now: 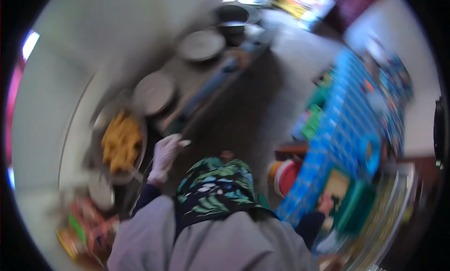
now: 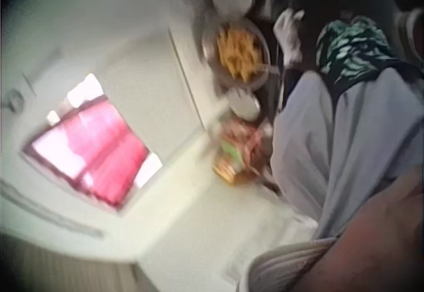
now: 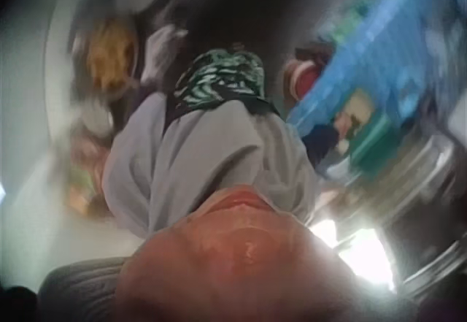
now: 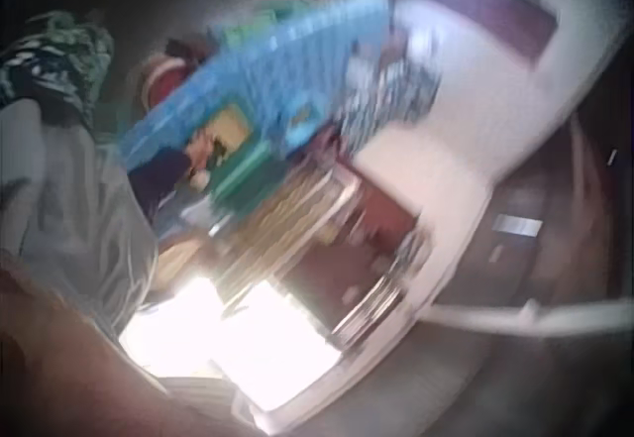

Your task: The person uses a ladle to mix yellow dough in a large pan on a stove, then uses the ladle to transfer the dough into a green plastic tray.

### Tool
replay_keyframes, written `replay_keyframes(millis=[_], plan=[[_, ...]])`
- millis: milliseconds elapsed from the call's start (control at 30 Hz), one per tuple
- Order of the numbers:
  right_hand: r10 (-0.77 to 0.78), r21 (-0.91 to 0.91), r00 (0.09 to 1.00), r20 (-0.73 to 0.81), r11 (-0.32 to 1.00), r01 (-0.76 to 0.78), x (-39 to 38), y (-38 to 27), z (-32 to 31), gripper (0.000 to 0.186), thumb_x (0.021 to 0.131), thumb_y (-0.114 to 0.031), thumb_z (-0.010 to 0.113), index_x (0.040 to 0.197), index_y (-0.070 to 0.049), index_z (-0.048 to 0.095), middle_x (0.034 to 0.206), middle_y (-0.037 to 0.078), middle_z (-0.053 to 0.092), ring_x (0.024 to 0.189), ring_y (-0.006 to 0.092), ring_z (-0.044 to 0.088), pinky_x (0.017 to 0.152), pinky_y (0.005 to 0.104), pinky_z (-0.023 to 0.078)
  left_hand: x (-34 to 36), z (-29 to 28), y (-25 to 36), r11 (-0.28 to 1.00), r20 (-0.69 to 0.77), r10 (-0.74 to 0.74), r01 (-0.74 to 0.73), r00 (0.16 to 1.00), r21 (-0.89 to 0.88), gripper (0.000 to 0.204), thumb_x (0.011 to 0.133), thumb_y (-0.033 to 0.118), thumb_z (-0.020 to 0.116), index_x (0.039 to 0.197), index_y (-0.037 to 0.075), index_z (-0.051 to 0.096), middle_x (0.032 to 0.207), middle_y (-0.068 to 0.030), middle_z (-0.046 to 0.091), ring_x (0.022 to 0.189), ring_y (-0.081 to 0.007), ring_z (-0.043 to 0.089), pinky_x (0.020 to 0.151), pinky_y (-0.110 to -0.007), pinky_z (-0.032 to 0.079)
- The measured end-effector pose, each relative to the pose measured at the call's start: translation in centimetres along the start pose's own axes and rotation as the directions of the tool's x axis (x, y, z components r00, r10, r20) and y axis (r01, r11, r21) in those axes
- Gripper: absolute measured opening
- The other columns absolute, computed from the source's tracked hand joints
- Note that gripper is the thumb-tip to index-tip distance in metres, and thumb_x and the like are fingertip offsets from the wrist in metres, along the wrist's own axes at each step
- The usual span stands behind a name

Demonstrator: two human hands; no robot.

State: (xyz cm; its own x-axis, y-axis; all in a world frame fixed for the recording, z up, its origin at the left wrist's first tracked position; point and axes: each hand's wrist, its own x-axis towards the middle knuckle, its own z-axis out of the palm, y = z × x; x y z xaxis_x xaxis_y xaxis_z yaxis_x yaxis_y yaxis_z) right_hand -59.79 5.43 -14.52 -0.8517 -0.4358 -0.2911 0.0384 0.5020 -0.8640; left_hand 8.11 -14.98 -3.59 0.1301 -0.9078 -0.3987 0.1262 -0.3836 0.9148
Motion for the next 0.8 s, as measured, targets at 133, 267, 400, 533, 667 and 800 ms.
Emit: replay_keyframes(millis=[133,267,400,533,667,800], plan=[[-0.447,-0.629,0.848,0.285,0.581,0.517,6.3,5.0,-5.4,0.029,0.082,-0.023,0.058,0.086,0.005,0.063,0.077,0.016,0.064,0.071,0.0259,0.059,0.065,0.0369,0.047,-5.0,-0.2,-0.6,0.995,-0.363,0.066,-0.034,0.929,0.094,0.025,0.089,0.024,0.056,0.09,0.001,0.065,0.07,-0.0034,0.063,0.061,-0.0069,0.051,0.056,-0.022,0.041],[0.044,-0.514,0.989,-0.143,0.851,-0.112,2.5,-0.4,0.2,0.05,0.089,-0.04,0.053,0.063,0.002,0.061,0.051,0.007,0.051,0.043,0.0181,0.049,0.041,0.0308,0.039,-13.6,-2.7,-4.4,0.997,-0.78,-0.015,-0.053,0.626,-0.061,0.019,0.088,0.019,0.055,0.089,0.001,0.062,0.071,-0.0082,0.065,0.051,-0.0076,0.051,0.048,-0.021,0.038],[0.026,-0.576,0.986,-0.163,0.809,-0.117,3.4,-1.7,0.4,0.045,0.088,-0.037,0.054,0.069,0.003,0.061,0.057,0.008,0.054,0.047,0.0189,0.052,0.042,0.0302,0.04,-17.2,-8.6,-9.8,0.911,-0.818,-0.337,-0.06,0.466,-0.409,0.025,0.088,0.028,0.053,0.089,0.004,0.057,0.077,-0.0137,0.065,0.051,-0.0101,0.052,0.043,-0.023,0.036],[-0.11,-0.478,0.97,-0.218,0.878,-0.008,2.6,-4.2,2.1,0.041,0.088,-0.035,0.055,0.073,0.003,0.061,0.062,0.009,0.055,0.05,0.0196,0.053,0.042,0.03,0.042,-14.5,-9.4,-9.4,0.374,-0.33,-0.564,-0.123,0.757,-0.919,0.046,0.089,0.047,0.05,0.094,0.001,0.053,0.103,-0.0235,0.058,0.062,-0.0199,0.056,0.057,-0.031,0.047],[-0.324,-0.101,0.917,-0.234,0.946,0.308,-1.2,-10.0,7.5,0.038,0.087,-0.033,0.056,0.077,0.004,0.06,0.066,0.01,0.057,0.053,0.0204,0.055,0.043,0.0297,0.043,-12.1,-11.5,-15.3,0.067,-0.333,-0.184,-0.326,0.925,-0.943,0.055,0.09,0.052,0.044,0.105,0.0,0.048,0.108,-0.0222,0.056,0.064,-0.0224,0.056,0.058,-0.035,0.049],[-0.421,0.324,0.906,0.05,0.865,0.384,-8.3,-14.9,18.1,0.035,0.087,-0.031,0.056,0.082,0.004,0.06,0.071,0.01,0.058,0.056,0.0211,0.056,0.044,0.0294,0.044,-10.7,-14.4,-10.2,0.21,-0.405,-0.254,-0.358,0.878,-0.91,0.037,0.096,0.033,0.04,0.1,-0.003,0.047,0.075,-0.0029,0.053,0.053,-0.0103,0.044,0.052,-0.026,0.04]])
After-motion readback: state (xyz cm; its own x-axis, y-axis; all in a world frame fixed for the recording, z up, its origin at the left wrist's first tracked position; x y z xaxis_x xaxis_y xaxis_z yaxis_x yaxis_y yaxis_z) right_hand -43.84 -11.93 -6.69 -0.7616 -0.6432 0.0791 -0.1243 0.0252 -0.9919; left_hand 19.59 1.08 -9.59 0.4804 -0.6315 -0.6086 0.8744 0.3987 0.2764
